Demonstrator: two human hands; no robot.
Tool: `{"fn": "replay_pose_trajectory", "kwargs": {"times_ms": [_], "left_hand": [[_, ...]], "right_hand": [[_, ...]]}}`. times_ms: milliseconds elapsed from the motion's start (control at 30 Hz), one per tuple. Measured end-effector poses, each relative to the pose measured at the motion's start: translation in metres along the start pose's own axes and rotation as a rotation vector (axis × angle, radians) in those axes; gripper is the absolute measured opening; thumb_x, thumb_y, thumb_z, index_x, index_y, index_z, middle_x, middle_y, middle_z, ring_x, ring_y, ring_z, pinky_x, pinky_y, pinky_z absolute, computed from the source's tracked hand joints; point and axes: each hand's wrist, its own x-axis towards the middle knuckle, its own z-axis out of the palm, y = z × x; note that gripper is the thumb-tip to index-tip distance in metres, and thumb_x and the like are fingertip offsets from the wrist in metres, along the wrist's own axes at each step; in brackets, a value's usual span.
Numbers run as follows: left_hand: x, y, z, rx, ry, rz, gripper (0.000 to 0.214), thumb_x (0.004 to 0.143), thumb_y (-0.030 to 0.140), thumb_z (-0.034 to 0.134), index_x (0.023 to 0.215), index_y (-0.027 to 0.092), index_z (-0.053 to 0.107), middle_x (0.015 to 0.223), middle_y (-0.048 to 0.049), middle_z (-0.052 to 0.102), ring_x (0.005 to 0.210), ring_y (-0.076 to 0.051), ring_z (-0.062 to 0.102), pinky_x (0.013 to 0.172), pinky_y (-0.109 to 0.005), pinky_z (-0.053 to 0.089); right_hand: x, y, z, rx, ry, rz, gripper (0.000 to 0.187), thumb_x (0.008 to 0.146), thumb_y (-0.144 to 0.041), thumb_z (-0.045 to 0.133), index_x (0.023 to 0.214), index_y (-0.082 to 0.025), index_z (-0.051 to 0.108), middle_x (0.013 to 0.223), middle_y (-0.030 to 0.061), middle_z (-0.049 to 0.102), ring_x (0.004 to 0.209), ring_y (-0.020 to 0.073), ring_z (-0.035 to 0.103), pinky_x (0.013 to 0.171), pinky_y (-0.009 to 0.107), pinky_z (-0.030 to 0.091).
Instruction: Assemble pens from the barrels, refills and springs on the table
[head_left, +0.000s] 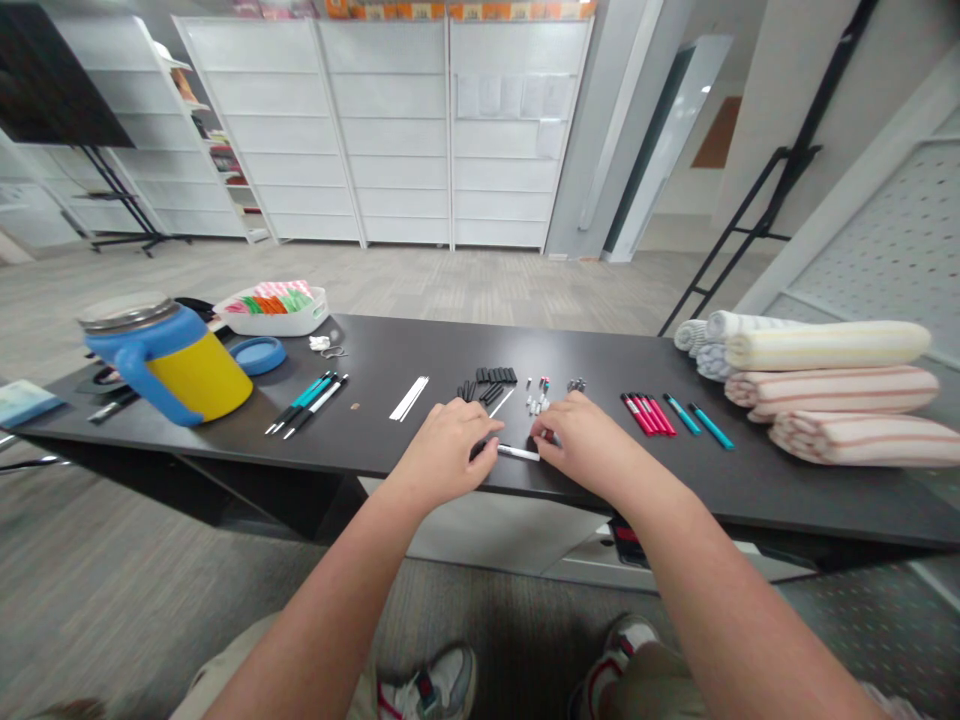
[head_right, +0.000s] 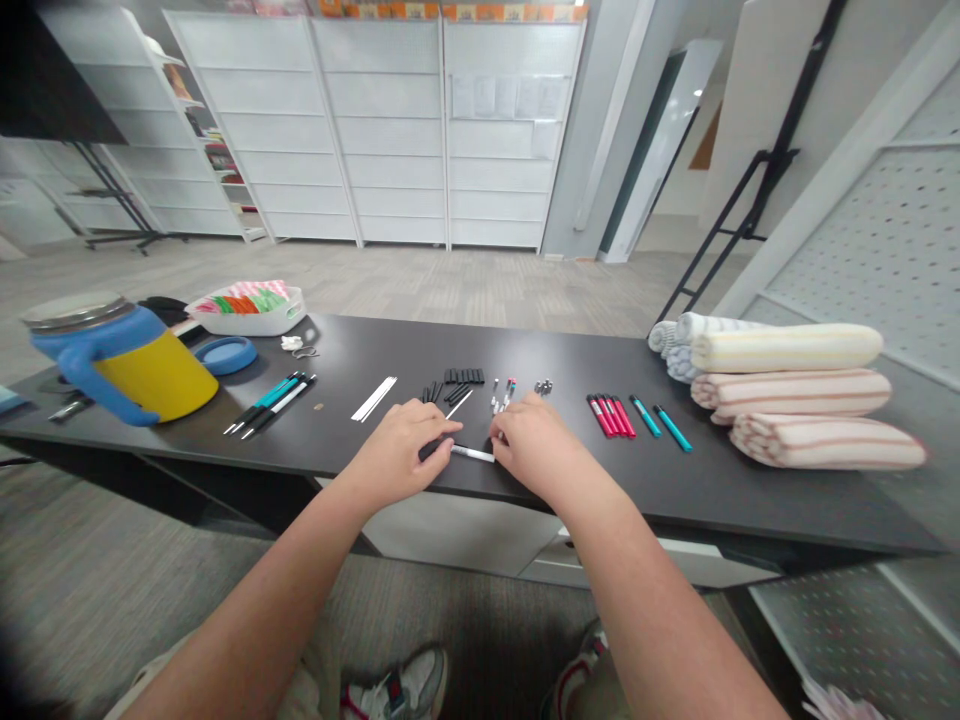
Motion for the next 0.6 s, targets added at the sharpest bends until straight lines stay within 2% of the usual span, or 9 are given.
{"fn": "replay_pose_trajectory", "kwargs": {"times_ms": [300, 433, 600], "left_hand": [[0.001, -0.001, -0.001, -0.028, -0.05, 0.008, 0.024, 0.098, 0.034, 0.069, 0.119, 0.025, 0.075, 0.106, -0.0056, 0.071, 0.104, -0.026, 0.06, 0.089, -0.041, 0.044], [0.001, -0.003, 0.0, -0.027, -0.08, 0.015, 0.02, 0.098, 0.037, 0.069, 0.114, 0.027, 0.077, 0.104, -0.0051, 0.071, 0.103, -0.026, 0.061, 0.087, -0.041, 0.044], [0.002, -0.004, 0.0, -0.03, -0.087, 0.025, 0.017, 0.099, 0.034, 0.068, 0.112, 0.028, 0.077, 0.102, -0.0053, 0.071, 0.102, -0.025, 0.06, 0.087, -0.04, 0.043]], "right_hand": [[-0.005, 0.01, 0.004, 0.047, -0.036, 0.039, 0.01, 0.085, -0.014, 0.078, 0.083, -0.023, 0.082, 0.081, 0.0056, 0.079, 0.083, 0.0272, 0.067, 0.082, 0.039, 0.048], [-0.009, 0.007, 0.001, 0.052, 0.021, 0.028, 0.011, 0.088, -0.015, 0.076, 0.083, -0.024, 0.08, 0.082, 0.0056, 0.08, 0.081, 0.0266, 0.067, 0.081, 0.039, 0.049], [-0.02, 0.001, 0.0, 0.108, 0.145, 0.109, 0.009, 0.093, -0.02, 0.07, 0.093, -0.024, 0.078, 0.085, 0.0053, 0.077, 0.085, 0.0253, 0.068, 0.075, 0.035, 0.05]]}}
